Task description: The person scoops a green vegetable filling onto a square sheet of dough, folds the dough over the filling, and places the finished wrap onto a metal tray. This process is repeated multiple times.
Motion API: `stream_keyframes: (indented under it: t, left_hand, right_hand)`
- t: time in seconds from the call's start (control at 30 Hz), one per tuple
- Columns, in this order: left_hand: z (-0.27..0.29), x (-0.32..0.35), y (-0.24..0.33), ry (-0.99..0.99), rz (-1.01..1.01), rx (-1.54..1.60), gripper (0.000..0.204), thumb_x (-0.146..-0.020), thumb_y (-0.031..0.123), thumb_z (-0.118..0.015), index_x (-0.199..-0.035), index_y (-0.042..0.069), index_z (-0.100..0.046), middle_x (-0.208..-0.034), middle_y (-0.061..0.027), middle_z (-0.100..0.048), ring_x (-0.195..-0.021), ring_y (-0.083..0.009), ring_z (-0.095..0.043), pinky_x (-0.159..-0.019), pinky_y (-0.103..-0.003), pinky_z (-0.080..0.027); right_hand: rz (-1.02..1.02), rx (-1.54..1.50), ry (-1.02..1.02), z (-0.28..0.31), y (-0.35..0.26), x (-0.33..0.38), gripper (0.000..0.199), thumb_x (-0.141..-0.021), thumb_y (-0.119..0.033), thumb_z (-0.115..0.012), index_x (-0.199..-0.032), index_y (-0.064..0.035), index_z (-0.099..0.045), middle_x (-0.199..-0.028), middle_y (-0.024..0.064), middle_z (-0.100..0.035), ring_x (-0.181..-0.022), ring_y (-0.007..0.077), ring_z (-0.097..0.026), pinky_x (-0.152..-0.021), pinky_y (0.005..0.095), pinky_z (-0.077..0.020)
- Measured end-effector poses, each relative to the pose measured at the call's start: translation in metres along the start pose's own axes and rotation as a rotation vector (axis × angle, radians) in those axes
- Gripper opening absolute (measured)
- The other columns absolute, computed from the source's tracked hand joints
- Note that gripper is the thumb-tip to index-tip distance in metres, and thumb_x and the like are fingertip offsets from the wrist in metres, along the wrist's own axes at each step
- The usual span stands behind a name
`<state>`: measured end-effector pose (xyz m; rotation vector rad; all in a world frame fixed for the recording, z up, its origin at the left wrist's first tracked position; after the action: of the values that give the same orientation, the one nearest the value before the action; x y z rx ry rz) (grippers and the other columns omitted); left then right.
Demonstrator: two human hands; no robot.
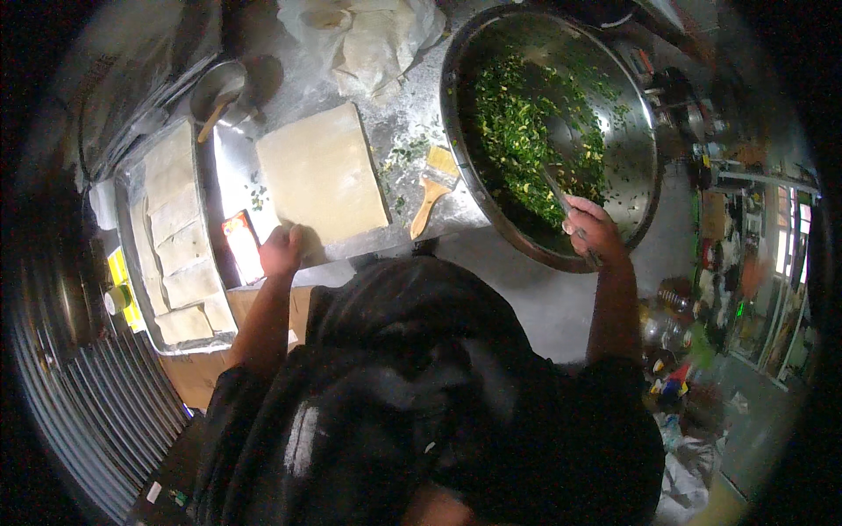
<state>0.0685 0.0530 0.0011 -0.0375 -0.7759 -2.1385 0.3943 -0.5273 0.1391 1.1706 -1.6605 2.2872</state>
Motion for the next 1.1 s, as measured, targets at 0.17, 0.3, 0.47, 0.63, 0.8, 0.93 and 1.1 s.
stream_keyframes:
  t: [0.17,0.3,0.47,0.63,0.8,0.93,1.1]
  left_hand:
    - [-0.006,-0.005,-0.006,-0.033,0.02,-0.011,0.048,-0.091,0.053,-0.064,-0.101,0.007,-0.072,-0.093,-0.0182,-0.074,-0.09,-0.0372,-0.071,-0.083,-0.046,-0.055]
    - [0.001,-0.002,0.002,-0.071,0.039,-0.025,0.051,-0.089,0.054,-0.065,-0.1,0.005,-0.072,-0.095,-0.0186,-0.074,-0.092,-0.0352,-0.072,-0.084,-0.045,-0.055]
    - [0.01,0.004,0.015,-0.091,-0.008,0.081,0.05,-0.089,0.054,-0.066,-0.098,0.005,-0.072,-0.093,-0.0189,-0.074,-0.088,-0.0355,-0.072,-0.08,-0.044,-0.056]
    - [0.003,0.0,0.006,-0.134,-0.034,0.111,0.052,-0.09,0.056,-0.065,-0.093,0.004,-0.069,-0.088,-0.0219,-0.071,-0.085,-0.0376,-0.07,-0.076,-0.046,-0.055]
    - [-0.005,-0.006,-0.003,-0.168,-0.095,0.155,0.052,-0.09,0.055,-0.065,-0.092,0.004,-0.066,-0.088,-0.0225,-0.069,-0.083,-0.0389,-0.068,-0.075,-0.046,-0.052]
    - [-0.01,-0.008,-0.006,-0.222,-0.075,0.137,0.05,-0.09,0.054,-0.065,-0.094,0.004,-0.066,-0.09,-0.0226,-0.069,-0.085,-0.0382,-0.068,-0.076,-0.046,-0.052]
    - [-0.007,-0.006,-0.007,-0.245,-0.064,0.179,0.052,-0.089,0.053,-0.066,-0.099,0.002,-0.068,-0.097,-0.0237,-0.071,-0.092,-0.039,-0.069,-0.08,-0.045,-0.054]
  right_hand:
    - [0.443,0.223,-0.075,-0.036,-0.043,0.002,0.042,-0.101,-0.016,-0.055,-0.141,-0.0032,-0.052,-0.081,0.0049,-0.061,-0.046,0.0087,-0.045,-0.042,0.0261,-0.0343]
    - [-0.098,-0.098,0.077,-0.034,-0.016,0.004,0.044,-0.102,-0.02,-0.055,-0.143,-0.0033,-0.051,-0.081,0.002,-0.059,-0.047,0.0061,-0.043,-0.043,0.0226,-0.0326]
    - [0.159,0.159,0.02,-0.059,-0.049,0.012,0.043,-0.101,-0.019,-0.056,-0.141,-0.0039,-0.053,-0.084,0.0005,-0.059,-0.053,0.0064,-0.046,-0.045,0.0225,-0.0347]
    - [-0.06,-0.138,0.126,-0.062,-0.031,0.014,0.047,-0.099,-0.019,-0.055,-0.143,-0.0033,-0.051,-0.083,0.001,-0.059,-0.051,0.0075,-0.045,-0.044,0.0237,-0.0363]
    - [-0.055,-0.226,0.163,-0.07,-0.034,0.02,0.049,-0.097,-0.017,-0.057,-0.144,-0.0032,-0.05,-0.083,0.0014,-0.06,-0.051,0.0067,-0.046,-0.043,0.0233,-0.0375]
    - [0.014,-0.101,0.218,-0.071,-0.044,0.029,0.049,-0.096,-0.016,-0.062,-0.142,-0.004,-0.051,-0.085,0.0025,-0.062,-0.05,0.0063,-0.046,-0.042,0.0217,-0.0364]
    - [-0.065,-0.211,0.272,-0.073,-0.059,0.042,0.047,-0.098,-0.017,-0.063,-0.142,-0.005,-0.051,-0.086,0.0037,-0.063,-0.048,0.007,-0.048,-0.038,0.0218,-0.0371]
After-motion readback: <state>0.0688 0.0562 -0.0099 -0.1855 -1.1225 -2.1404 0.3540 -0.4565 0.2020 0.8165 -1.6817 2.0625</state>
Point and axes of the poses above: each hand's wrist, its own x-axis away from the middle knuckle, its own z-axis out of the back of the hand, y = z × x, the point moved 9 cm from there along -x, towards the middle knuckle
